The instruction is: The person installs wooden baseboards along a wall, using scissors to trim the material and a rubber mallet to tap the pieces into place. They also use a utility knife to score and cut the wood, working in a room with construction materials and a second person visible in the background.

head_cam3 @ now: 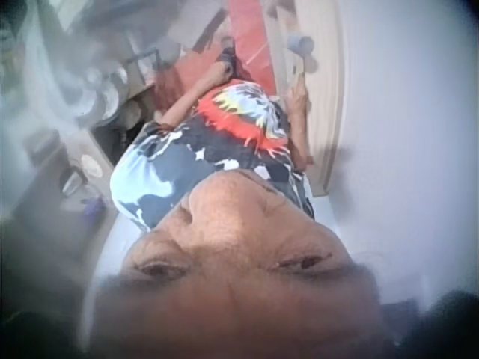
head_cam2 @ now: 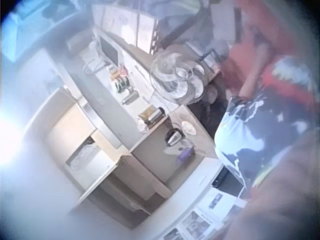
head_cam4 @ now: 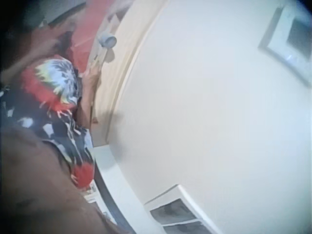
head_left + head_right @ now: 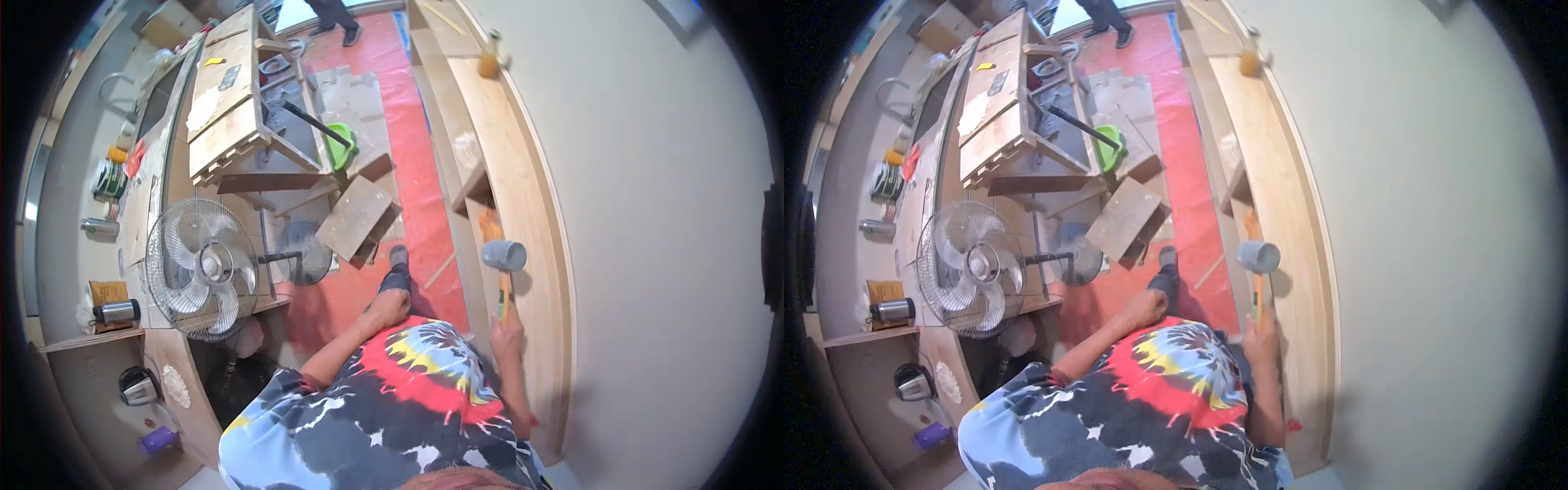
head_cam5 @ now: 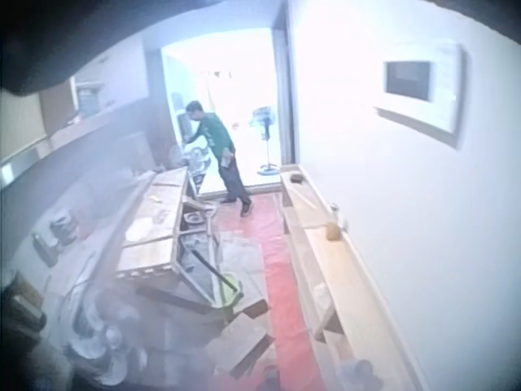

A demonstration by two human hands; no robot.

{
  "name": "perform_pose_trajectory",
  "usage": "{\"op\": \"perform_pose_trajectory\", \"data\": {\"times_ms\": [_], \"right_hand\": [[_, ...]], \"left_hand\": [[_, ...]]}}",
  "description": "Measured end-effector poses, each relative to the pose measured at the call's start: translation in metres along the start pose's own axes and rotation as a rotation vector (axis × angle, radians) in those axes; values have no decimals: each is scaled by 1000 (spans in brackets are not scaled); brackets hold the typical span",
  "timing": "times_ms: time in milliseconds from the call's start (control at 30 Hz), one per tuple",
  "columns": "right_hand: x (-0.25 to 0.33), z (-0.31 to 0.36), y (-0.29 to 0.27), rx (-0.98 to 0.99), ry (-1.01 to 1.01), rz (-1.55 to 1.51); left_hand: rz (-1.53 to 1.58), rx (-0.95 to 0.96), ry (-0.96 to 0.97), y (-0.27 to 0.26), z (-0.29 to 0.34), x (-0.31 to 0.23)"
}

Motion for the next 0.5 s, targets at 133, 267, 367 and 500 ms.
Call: {"op": "perform_pose_trajectory", "data": {"times_ms": [133,267,367,500], "right_hand": [[71,-71,66,142,-30,-93],[132,-137,118,237,-65,-105],[176,-181,143,312,-109,-71],[226,-243,171,311,-186,-85]], "left_hand": [[10,-219,10,-77,-35,42],[16,-376,-99,-200,-61,65],[44,-657,-55,-292,-87,97],[-156,-966,26,-450,-109,79]]}}
Point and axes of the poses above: each hand's wrist, its own z-axis away from the middle knuckle, its own y-axis out of the palm, x = y × z, the point moved 7 cm from there along -z, towards the middle knuckle, and after that the axes turned 2 degrees about y, right-handed, at the moved point
